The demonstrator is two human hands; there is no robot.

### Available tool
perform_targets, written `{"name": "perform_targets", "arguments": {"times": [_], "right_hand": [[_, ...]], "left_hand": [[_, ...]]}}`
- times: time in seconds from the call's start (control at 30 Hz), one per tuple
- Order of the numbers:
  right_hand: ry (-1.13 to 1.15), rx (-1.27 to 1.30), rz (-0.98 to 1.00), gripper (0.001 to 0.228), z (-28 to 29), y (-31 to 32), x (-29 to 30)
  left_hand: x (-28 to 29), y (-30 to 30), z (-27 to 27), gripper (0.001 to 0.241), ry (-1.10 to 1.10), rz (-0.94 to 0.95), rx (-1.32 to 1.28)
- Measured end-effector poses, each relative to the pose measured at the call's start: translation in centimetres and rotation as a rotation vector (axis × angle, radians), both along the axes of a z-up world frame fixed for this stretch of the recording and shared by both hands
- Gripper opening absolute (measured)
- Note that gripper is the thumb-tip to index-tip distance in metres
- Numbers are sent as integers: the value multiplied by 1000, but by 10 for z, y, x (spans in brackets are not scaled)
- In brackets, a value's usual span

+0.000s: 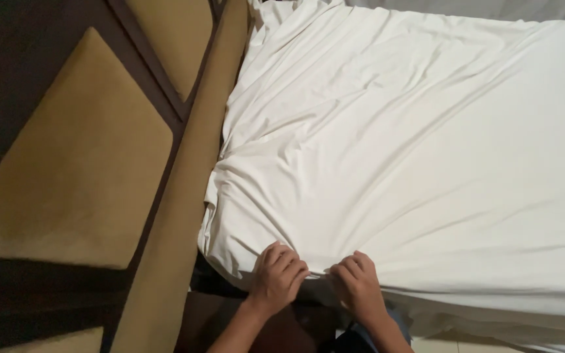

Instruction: The person smooths and tucks a white fitted sheet onto a mattress, working around the edges and corners to secure the fabric. They move between two adjacent beds, repeating the process of pulling and tucking the sheet to ensure it is tight and wrinkle-free.

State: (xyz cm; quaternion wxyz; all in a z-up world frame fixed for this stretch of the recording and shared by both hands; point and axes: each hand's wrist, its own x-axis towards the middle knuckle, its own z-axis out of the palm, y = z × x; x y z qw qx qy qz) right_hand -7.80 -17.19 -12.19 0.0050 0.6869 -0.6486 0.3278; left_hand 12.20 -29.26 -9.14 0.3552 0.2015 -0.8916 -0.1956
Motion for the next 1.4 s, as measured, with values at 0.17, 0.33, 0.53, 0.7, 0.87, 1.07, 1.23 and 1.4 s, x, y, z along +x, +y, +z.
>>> {"name": "perform_targets", "arguments": {"times": [0.17,0.33,0.53,0.7,0.87,1.07,1.23,1.4], "right_hand": [[52,59,20,49,30,-13,17],[71,-19,52,48,27,-35,44],[80,40,66,36,25,-58,58],[48,36,123,26,16,-53,59],[76,63,150,32,15,-55,58],[84,47,218,41,32,-40,38],[65,22,131,48,30,-10,0],[-28,75,-15,51,43,24,-42]], "left_hand": [[22,-13,15,26,-11,79,-39],[56,-36,-12,27,-36,174,-62],[64,-51,-19,14,-28,193,-42],[75,-40,-18,6,-18,206,-66],[76,-36,-21,8,-43,229,-77],[55,-25,-16,20,-112,261,-67],[24,-19,-6,30,-137,185,-78],[-19,-10,1,29,-138,-2,-4]]}}
